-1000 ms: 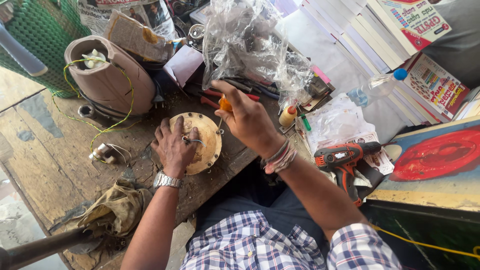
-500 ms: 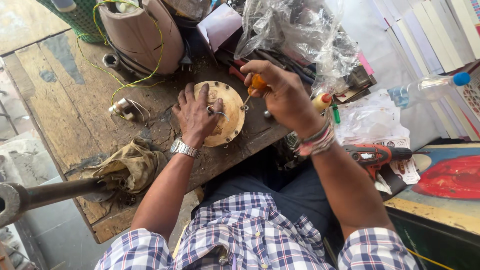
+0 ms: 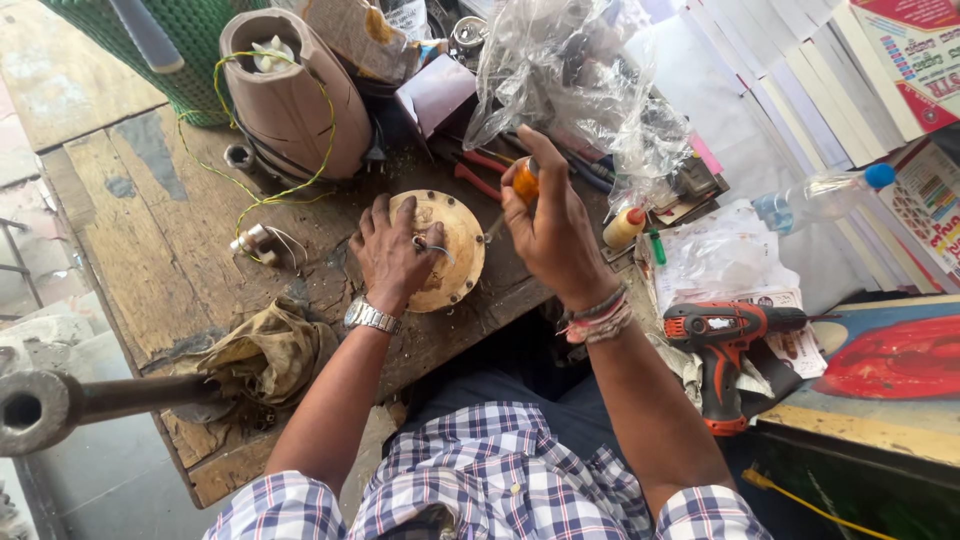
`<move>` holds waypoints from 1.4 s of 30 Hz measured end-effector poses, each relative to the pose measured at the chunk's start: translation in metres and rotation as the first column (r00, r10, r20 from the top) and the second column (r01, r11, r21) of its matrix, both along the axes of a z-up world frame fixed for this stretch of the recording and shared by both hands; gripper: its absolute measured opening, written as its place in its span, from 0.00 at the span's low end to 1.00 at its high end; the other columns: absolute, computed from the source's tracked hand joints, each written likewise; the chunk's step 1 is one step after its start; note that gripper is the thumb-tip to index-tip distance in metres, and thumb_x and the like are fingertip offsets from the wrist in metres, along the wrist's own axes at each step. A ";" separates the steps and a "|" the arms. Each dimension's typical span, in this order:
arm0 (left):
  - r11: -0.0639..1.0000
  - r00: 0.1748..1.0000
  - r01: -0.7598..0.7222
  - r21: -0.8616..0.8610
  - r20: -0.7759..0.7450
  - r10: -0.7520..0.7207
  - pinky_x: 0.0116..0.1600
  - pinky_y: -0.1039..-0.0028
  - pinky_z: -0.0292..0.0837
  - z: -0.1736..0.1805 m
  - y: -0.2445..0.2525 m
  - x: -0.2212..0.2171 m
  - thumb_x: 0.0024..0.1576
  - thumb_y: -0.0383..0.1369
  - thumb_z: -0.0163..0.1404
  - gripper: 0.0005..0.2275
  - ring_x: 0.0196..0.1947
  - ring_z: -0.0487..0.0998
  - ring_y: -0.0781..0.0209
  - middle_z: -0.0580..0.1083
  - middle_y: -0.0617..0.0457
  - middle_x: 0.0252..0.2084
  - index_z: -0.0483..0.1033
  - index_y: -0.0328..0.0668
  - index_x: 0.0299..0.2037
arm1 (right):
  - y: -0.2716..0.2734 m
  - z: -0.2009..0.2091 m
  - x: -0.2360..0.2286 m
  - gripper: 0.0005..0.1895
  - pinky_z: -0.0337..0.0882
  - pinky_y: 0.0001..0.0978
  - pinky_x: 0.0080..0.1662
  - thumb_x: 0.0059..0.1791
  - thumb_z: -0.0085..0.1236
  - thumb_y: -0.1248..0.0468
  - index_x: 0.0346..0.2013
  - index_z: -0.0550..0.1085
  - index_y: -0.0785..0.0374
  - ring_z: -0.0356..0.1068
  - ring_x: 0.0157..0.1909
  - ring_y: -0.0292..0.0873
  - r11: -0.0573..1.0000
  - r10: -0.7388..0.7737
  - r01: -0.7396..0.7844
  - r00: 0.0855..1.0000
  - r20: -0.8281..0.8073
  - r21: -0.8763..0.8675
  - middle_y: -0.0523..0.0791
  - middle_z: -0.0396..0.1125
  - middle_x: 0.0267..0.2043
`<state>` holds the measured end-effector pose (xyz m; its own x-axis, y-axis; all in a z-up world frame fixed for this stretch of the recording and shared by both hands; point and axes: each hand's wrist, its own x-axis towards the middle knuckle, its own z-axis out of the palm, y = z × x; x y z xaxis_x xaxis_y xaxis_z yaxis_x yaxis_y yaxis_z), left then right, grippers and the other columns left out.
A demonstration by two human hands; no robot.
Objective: The person uses a screwdriver and hammer to secure screws into a circular wooden base with wires attached. They repeatedly tighten screws around the perimeter and tap the center hub with a hammer to adjust the fit.
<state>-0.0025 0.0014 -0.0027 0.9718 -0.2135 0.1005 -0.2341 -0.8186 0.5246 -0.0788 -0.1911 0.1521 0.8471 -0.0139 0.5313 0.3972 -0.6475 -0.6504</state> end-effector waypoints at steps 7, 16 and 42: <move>0.819 0.953 0.167 -0.549 0.303 0.009 0.65 0.56 0.66 -0.013 -0.006 -0.021 0.55 0.44 0.59 0.24 0.62 0.69 0.49 0.72 0.43 0.58 0.72 0.38 0.58 | 0.024 -0.076 -0.028 0.28 0.79 0.35 0.41 0.46 0.61 0.67 0.59 0.62 0.58 0.77 0.40 0.47 0.919 -0.212 0.092 0.935 -0.284 -0.383 0.50 0.67 0.52; 0.112 0.981 -0.028 -0.993 -0.049 -0.185 0.27 0.78 0.54 -0.056 -0.033 0.004 0.66 0.41 0.52 0.22 0.20 0.60 0.72 0.64 0.60 0.19 0.66 0.41 0.19 | 0.064 -0.148 -0.019 0.54 0.79 0.47 0.35 0.45 0.66 0.48 0.76 0.43 0.49 0.76 0.33 0.60 0.843 -0.300 -0.075 0.756 -0.581 -0.533 0.59 0.37 0.79; 0.994 0.976 0.046 -0.101 0.217 -0.023 0.73 0.43 0.33 -0.039 0.025 -0.044 0.49 0.64 0.53 0.49 0.75 0.43 0.30 0.47 0.30 0.76 0.51 0.34 0.74 | -0.010 0.008 -0.029 0.28 0.71 0.47 0.55 0.51 0.61 0.68 0.64 0.63 0.57 0.70 0.53 0.54 0.915 -0.241 0.102 0.913 -0.328 -0.390 0.53 0.69 0.52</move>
<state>-0.0465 0.0261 -0.0419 0.9173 -0.2234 0.3297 -0.3775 -0.7514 0.5412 -0.1080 -0.2010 0.1598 0.9818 -0.0455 0.1846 0.0406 -0.8983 -0.4375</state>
